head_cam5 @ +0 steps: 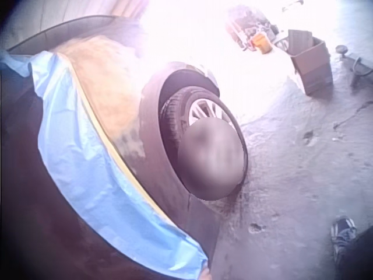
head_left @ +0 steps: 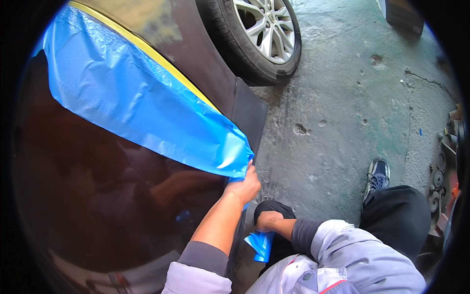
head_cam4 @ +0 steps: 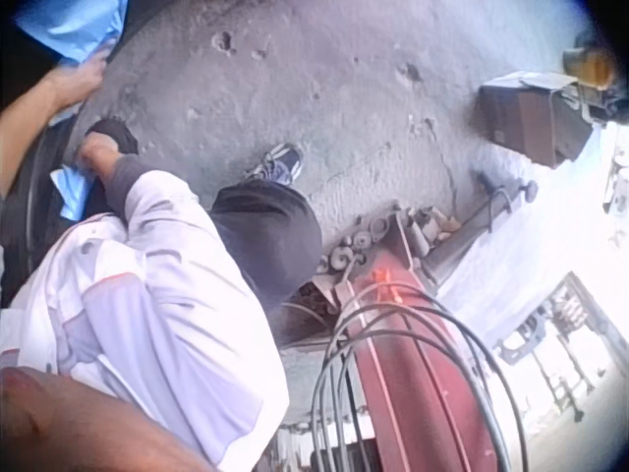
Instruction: The person retrieves a roll of blue masking tape from a box, walks to a brown SUV, and applies the tape along the door frame and lower body panel. The tape is smoothed by hand to secure it in place.
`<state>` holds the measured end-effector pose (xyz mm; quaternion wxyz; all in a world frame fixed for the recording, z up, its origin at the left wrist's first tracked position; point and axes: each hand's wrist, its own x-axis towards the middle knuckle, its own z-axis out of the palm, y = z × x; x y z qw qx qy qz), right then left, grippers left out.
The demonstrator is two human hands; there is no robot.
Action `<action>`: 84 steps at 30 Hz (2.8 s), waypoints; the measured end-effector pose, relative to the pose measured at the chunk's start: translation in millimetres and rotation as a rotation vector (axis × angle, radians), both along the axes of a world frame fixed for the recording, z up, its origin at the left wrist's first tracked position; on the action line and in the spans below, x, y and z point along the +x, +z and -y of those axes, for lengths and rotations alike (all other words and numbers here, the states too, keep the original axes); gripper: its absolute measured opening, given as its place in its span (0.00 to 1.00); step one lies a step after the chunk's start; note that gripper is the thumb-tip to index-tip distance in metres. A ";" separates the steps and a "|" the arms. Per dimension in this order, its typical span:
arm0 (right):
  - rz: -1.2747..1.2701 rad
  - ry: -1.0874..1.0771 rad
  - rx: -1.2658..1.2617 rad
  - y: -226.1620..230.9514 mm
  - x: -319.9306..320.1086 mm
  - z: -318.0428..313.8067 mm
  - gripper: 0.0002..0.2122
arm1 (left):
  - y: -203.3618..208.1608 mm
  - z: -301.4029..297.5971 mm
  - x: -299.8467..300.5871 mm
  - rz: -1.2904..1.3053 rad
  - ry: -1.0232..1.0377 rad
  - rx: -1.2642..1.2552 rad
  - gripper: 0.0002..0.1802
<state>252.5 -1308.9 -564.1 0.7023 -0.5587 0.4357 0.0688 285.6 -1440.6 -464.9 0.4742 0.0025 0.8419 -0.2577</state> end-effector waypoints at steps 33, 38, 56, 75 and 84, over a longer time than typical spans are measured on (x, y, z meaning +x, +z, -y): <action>-1.113 -0.833 -0.627 -71.0 -537.0 30.9 0.29 | 8.9 -40.9 -1.5 0.494 0.260 0.156 0.22; -1.186 -0.841 -0.678 -50.4 -544.4 51.6 0.20 | 23.5 -63.6 11.9 0.275 0.326 0.267 0.19; 0.264 -1.093 -1.389 164.7 -154.9 143.8 0.48 | 64.1 -164.4 31.2 -0.528 0.660 0.336 0.06; 0.778 -1.094 -1.465 170.0 -83.9 68.2 0.45 | 170.8 -189.4 62.1 -1.405 1.081 -0.061 0.08; 0.227 -1.055 -1.316 144.5 -66.3 77.3 0.36 | 184.9 -98.8 -0.6 -1.858 1.164 0.049 0.21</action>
